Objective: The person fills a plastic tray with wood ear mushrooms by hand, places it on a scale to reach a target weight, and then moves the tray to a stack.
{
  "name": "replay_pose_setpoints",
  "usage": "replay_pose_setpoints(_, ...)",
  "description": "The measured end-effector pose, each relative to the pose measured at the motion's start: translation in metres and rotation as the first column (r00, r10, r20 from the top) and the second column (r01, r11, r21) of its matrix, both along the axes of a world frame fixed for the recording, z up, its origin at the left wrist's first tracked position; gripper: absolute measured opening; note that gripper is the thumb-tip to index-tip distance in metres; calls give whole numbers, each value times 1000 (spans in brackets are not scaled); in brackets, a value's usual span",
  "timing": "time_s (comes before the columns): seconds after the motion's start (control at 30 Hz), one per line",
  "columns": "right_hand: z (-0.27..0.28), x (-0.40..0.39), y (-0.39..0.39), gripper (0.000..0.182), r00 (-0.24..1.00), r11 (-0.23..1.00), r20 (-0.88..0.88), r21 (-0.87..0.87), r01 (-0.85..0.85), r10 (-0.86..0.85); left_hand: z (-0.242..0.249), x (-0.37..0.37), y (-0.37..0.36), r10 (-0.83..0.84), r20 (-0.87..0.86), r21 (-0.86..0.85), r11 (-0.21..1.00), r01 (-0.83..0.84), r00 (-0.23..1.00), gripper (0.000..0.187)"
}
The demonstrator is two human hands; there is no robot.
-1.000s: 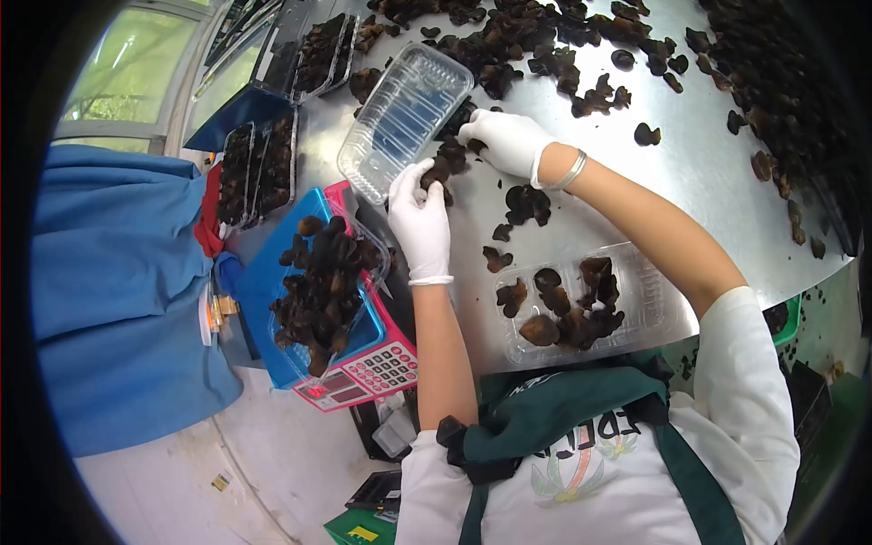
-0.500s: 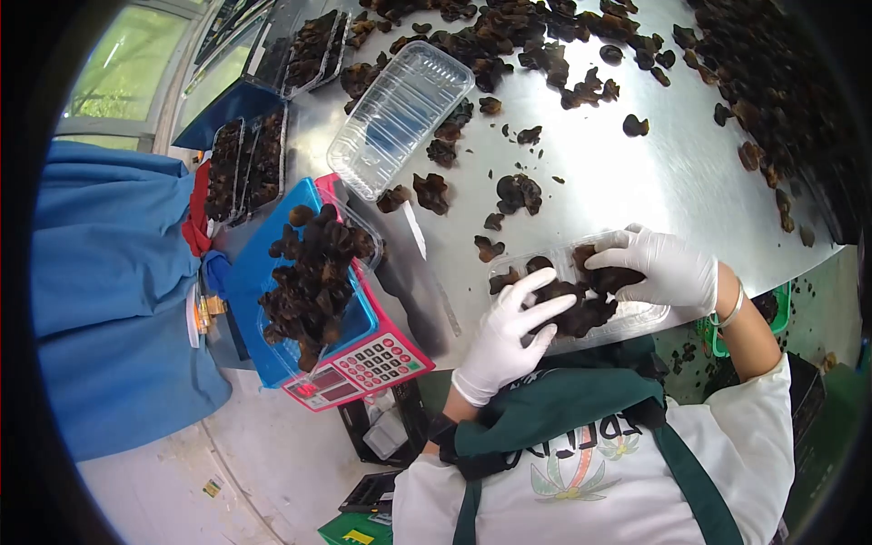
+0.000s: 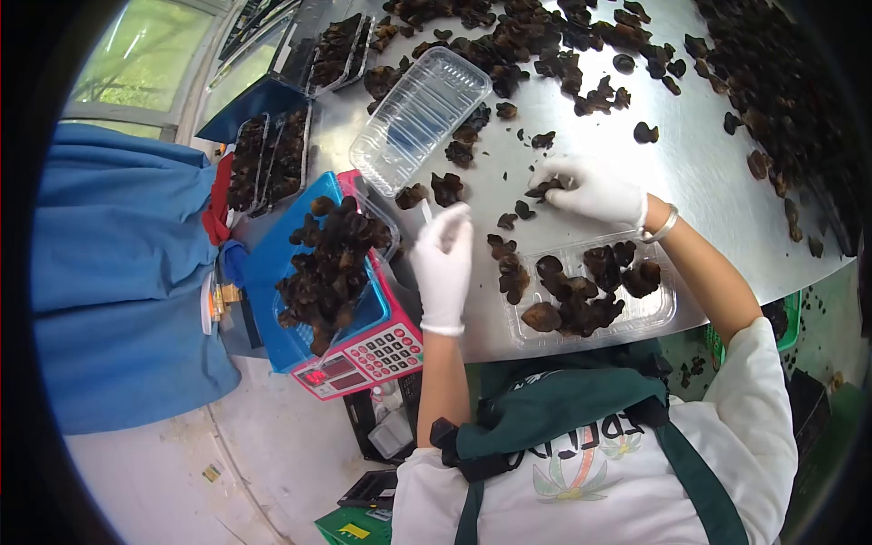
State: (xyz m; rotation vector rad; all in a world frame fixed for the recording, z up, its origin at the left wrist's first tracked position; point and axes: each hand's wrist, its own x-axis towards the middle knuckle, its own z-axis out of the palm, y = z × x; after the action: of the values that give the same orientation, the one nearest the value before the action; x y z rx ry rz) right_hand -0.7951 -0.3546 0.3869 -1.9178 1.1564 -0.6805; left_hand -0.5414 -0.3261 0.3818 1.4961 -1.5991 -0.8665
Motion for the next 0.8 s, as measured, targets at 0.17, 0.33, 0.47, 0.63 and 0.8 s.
replay_pose_setpoints(0.17,-3,-20,11,30,571,736,708,630,-246,-415,-24,-15,-39,219,467,-433,901,6,857,29)
replay_pose_setpoints(0.33,-9,-31,10,33,548,719,717,640,-273,-430,-27,-12,-45,217,188,-323,935,-148,958,25)
replay_pose_setpoints(0.47,-6,-27,14,34,507,694,751,629,-351,-423,0,-30,-12,149,-413,63,989,-135,898,17)
replay_pose_setpoints(0.63,-6,-20,22,32,559,713,709,647,-272,-430,21,-37,19,121,-520,127,990,-64,845,18)
replay_pose_setpoints(0.8,-15,-30,18,42,928,907,66,248,340,-366,18,-21,60,5,-284,-95,995,-33,959,25)
